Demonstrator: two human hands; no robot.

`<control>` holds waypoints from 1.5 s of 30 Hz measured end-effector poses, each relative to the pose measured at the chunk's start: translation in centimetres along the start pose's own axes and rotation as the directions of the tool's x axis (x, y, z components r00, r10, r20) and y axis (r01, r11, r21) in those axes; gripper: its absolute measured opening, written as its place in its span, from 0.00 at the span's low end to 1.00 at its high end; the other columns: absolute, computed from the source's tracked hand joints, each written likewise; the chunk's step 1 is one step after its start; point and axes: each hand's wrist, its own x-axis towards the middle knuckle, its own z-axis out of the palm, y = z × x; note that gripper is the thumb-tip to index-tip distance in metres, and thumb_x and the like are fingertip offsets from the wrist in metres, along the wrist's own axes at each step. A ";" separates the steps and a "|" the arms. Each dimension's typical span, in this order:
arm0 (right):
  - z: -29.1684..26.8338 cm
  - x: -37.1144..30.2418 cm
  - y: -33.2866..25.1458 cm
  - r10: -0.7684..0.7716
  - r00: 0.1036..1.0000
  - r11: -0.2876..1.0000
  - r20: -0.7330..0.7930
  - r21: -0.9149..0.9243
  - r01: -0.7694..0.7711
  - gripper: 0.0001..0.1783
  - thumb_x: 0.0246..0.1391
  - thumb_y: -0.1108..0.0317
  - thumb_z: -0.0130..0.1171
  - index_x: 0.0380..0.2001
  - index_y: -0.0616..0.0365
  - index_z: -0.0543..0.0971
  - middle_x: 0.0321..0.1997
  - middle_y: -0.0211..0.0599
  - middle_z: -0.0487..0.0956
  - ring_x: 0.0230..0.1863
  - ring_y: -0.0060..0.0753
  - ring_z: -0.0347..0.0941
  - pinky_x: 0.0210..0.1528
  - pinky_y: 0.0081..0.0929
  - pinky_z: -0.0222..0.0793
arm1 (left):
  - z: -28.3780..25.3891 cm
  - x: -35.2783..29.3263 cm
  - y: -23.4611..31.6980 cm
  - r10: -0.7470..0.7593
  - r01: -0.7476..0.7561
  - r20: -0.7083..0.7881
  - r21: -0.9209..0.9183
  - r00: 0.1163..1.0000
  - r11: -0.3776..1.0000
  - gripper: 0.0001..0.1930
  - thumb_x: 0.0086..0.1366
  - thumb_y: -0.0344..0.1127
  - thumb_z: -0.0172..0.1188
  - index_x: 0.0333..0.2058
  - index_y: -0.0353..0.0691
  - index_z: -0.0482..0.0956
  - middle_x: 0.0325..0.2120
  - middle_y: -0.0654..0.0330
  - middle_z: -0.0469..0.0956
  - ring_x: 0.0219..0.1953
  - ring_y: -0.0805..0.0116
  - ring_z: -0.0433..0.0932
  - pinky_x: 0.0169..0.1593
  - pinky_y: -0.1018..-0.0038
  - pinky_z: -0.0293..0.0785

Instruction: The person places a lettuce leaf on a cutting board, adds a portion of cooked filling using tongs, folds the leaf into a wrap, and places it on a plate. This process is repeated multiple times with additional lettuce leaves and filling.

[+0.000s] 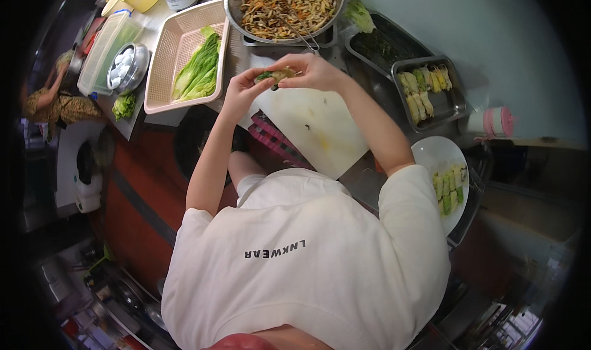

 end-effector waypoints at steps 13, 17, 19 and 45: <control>1.8 -27.0 -0.3 0.242 0.391 0.955 -0.888 0.290 0.068 0.16 0.57 0.69 0.56 0.47 0.65 0.75 0.41 0.37 0.79 0.36 0.25 0.77 0.42 0.25 0.75 | 8.2 -0.4 -6.0 0.159 -0.195 0.225 0.148 0.961 0.970 0.21 0.66 0.32 0.56 0.54 0.36 0.60 0.33 0.59 0.75 0.33 0.75 0.72 0.40 0.78 0.69; 4.3 -43.9 -2.2 0.226 -0.183 0.973 -0.957 0.229 0.003 0.18 0.56 0.69 0.57 0.47 0.70 0.75 0.43 0.42 0.78 0.40 0.32 0.77 0.44 0.25 0.75 | 9.2 -0.8 -8.1 0.211 -0.300 0.283 0.319 0.936 0.899 0.20 0.66 0.34 0.56 0.52 0.34 0.61 0.30 0.59 0.74 0.30 0.75 0.71 0.39 0.78 0.67; 5.9 -49.4 -2.2 0.202 -0.370 0.964 -0.907 0.251 -0.088 0.18 0.56 0.69 0.59 0.47 0.69 0.75 0.43 0.41 0.78 0.41 0.32 0.76 0.44 0.24 0.75 | 9.5 -1.3 -8.2 0.211 -0.297 0.264 0.345 0.941 0.891 0.19 0.67 0.35 0.55 0.51 0.33 0.63 0.29 0.59 0.73 0.30 0.75 0.70 0.38 0.79 0.67; -2.0 -56.4 -0.4 -0.282 -0.284 0.165 -0.916 0.245 -0.955 0.13 0.59 0.59 0.53 0.44 0.46 0.80 0.42 0.37 0.78 0.44 0.36 0.75 0.47 0.30 0.70 | 8.7 -0.6 -4.6 0.235 -0.561 0.519 0.666 0.822 0.491 0.19 0.58 0.29 0.57 0.50 0.40 0.75 0.53 0.49 0.70 0.55 0.49 0.67 0.59 0.58 0.61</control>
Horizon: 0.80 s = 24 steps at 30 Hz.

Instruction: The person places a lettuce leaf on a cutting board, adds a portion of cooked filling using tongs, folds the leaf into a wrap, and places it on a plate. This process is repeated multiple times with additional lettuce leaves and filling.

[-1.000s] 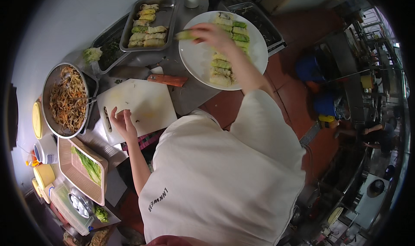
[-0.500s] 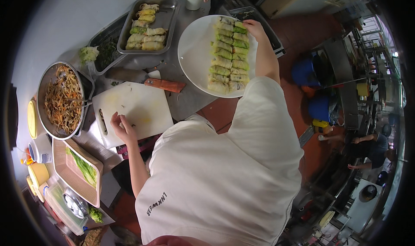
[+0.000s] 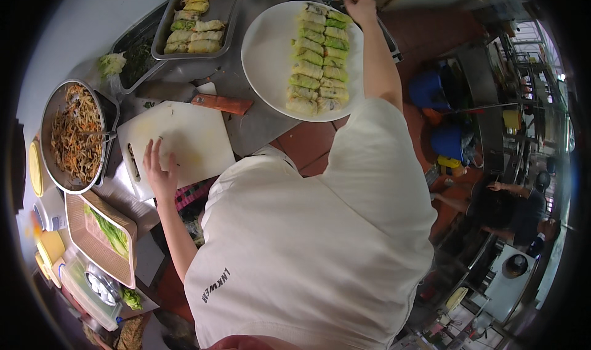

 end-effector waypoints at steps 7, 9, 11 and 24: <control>-4.2 -4.7 -13.9 -0.260 0.926 0.567 0.273 0.820 -0.083 0.11 0.58 0.64 0.56 0.41 0.55 0.80 0.33 0.28 0.79 0.37 0.22 0.74 0.43 0.21 0.69 | 0.1 -1.8 -0.5 0.058 -0.075 0.165 0.100 0.985 0.992 0.14 0.55 0.21 0.54 0.41 0.37 0.80 0.46 0.53 0.76 0.49 0.53 0.73 0.52 0.64 0.71; -3.4 -8.2 -19.1 -0.385 0.842 0.499 0.379 0.852 -0.155 0.11 0.58 0.64 0.57 0.40 0.57 0.80 0.33 0.28 0.79 0.38 0.22 0.74 0.44 0.21 0.69 | 0.0 -2.1 -0.7 0.022 -0.023 0.101 0.006 0.995 1.000 0.11 0.57 0.22 0.54 0.39 0.35 0.80 0.42 0.54 0.78 0.45 0.55 0.75 0.49 0.66 0.73; -2.2 -11.6 -23.2 -0.484 0.749 0.432 0.453 0.868 -0.246 0.09 0.58 0.67 0.56 0.38 0.59 0.80 0.34 0.28 0.79 0.38 0.20 0.74 0.44 0.20 0.69 | -0.7 -1.8 -0.4 -0.080 0.083 0.022 -0.152 0.997 0.985 0.09 0.59 0.23 0.54 0.37 0.35 0.80 0.40 0.52 0.79 0.43 0.53 0.77 0.48 0.66 0.73; 7.3 -23.3 -42.9 -0.975 0.057 0.216 0.214 0.865 0.453 0.10 0.44 0.71 0.58 0.32 0.62 0.75 0.37 0.44 0.72 0.41 0.45 0.72 0.44 0.33 0.70 | -1.3 -6.6 -2.6 -0.643 0.386 -0.136 -0.701 0.753 0.600 0.09 0.60 0.23 0.58 0.40 0.31 0.78 0.35 0.61 0.79 0.38 0.74 0.78 0.42 0.80 0.73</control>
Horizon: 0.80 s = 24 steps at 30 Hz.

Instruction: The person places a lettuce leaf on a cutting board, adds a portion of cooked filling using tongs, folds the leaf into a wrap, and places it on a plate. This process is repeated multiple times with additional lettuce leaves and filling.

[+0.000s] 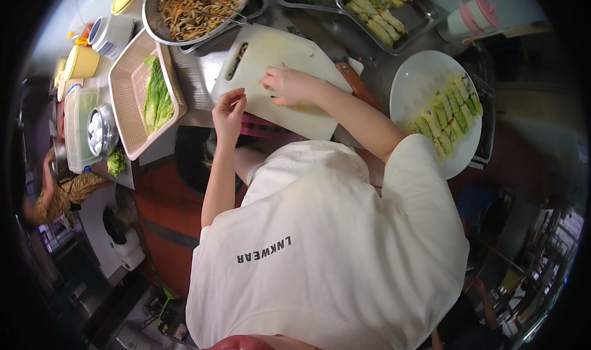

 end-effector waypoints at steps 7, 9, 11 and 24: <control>0.3 2.9 -0.3 0.005 0.986 0.999 0.168 0.050 -0.014 0.06 0.42 0.74 0.57 0.27 0.61 0.73 0.32 0.45 0.72 0.35 0.50 0.72 0.42 0.37 0.70 | -1.0 -1.9 0.0 -0.018 0.013 -0.097 -0.053 0.995 0.999 0.05 0.60 0.24 0.57 0.35 0.31 0.79 0.32 0.60 0.77 0.32 0.75 0.77 0.37 0.81 0.72; -0.2 4.1 -0.7 -0.040 0.998 0.997 0.058 0.072 0.036 0.04 0.42 0.76 0.56 0.26 0.61 0.73 0.32 0.45 0.72 0.35 0.50 0.72 0.42 0.37 0.70 | -1.1 -2.6 0.6 0.140 -0.132 -0.093 0.085 0.986 0.988 0.05 0.59 0.23 0.56 0.34 0.32 0.79 0.30 0.59 0.76 0.30 0.75 0.77 0.36 0.81 0.73; 0.4 4.3 -0.4 -0.094 0.995 0.995 0.023 0.016 0.094 0.03 0.42 0.78 0.55 0.25 0.61 0.72 0.31 0.44 0.71 0.35 0.49 0.72 0.41 0.38 0.70 | -1.7 -3.7 2.2 0.153 -0.149 -0.057 0.081 0.986 0.986 0.06 0.59 0.22 0.56 0.35 0.32 0.79 0.30 0.61 0.75 0.31 0.77 0.75 0.36 0.81 0.71; -8.5 11.3 -7.0 -0.325 0.932 0.929 -0.161 0.130 0.347 0.06 0.39 0.81 0.56 0.24 0.60 0.74 0.25 0.36 0.72 0.27 0.27 0.71 0.31 0.25 0.68 | -18.6 -0.3 3.9 0.542 -0.085 -0.231 0.864 0.808 0.496 0.10 0.56 0.30 0.57 0.37 0.36 0.79 0.30 0.51 0.77 0.34 0.53 0.77 0.38 0.65 0.73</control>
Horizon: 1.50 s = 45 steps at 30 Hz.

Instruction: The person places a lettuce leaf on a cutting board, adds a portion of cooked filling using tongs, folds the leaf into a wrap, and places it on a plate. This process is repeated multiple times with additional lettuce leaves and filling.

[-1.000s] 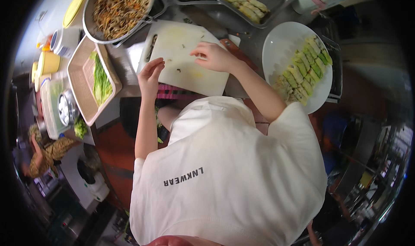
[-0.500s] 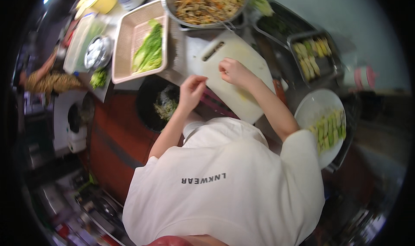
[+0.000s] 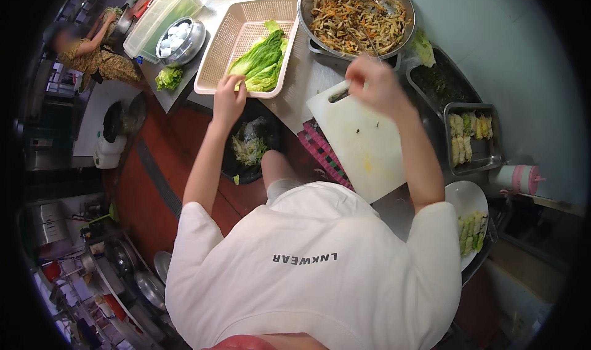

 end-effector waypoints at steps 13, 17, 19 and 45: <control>-1.1 -1.1 6.9 0.372 0.897 0.912 -0.239 0.274 -0.305 0.08 0.57 0.69 0.56 0.38 0.57 0.79 0.36 0.26 0.78 0.37 0.17 0.71 0.40 0.19 0.68 | 1.2 9.4 -2.0 -0.403 0.041 0.833 0.420 0.380 0.906 0.28 0.42 0.55 0.65 0.29 0.31 0.82 0.27 0.46 0.80 0.31 0.56 0.79 0.35 0.67 0.74; -2.3 -6.4 3.0 0.498 0.860 0.788 -0.111 0.473 -0.395 0.09 0.58 0.69 0.54 0.39 0.61 0.78 0.33 0.27 0.78 0.35 0.15 0.71 0.38 0.17 0.65 | 1.8 8.7 -4.6 -0.261 0.037 0.844 0.277 0.469 0.960 0.25 0.45 0.52 0.62 0.29 0.31 0.82 0.25 0.46 0.80 0.29 0.56 0.79 0.36 0.66 0.74; -2.9 -8.6 2.9 0.544 0.834 0.741 -0.089 0.518 -0.428 0.09 0.59 0.69 0.54 0.39 0.61 0.78 0.34 0.28 0.79 0.35 0.16 0.71 0.39 0.17 0.65 | 1.5 8.7 -4.9 -0.200 0.052 0.823 0.204 0.532 0.978 0.24 0.46 0.51 0.62 0.31 0.32 0.82 0.26 0.46 0.80 0.30 0.56 0.80 0.37 0.66 0.74; -1.8 -14.2 3.6 0.712 0.702 0.555 0.018 0.598 -0.578 0.10 0.58 0.68 0.53 0.40 0.60 0.78 0.33 0.29 0.79 0.34 0.17 0.71 0.38 0.17 0.65 | 0.7 8.5 -7.9 -0.183 0.149 0.695 0.110 0.695 0.983 0.31 0.47 0.41 0.66 0.52 0.41 0.72 0.54 0.47 0.66 0.60 0.51 0.64 0.56 0.64 0.69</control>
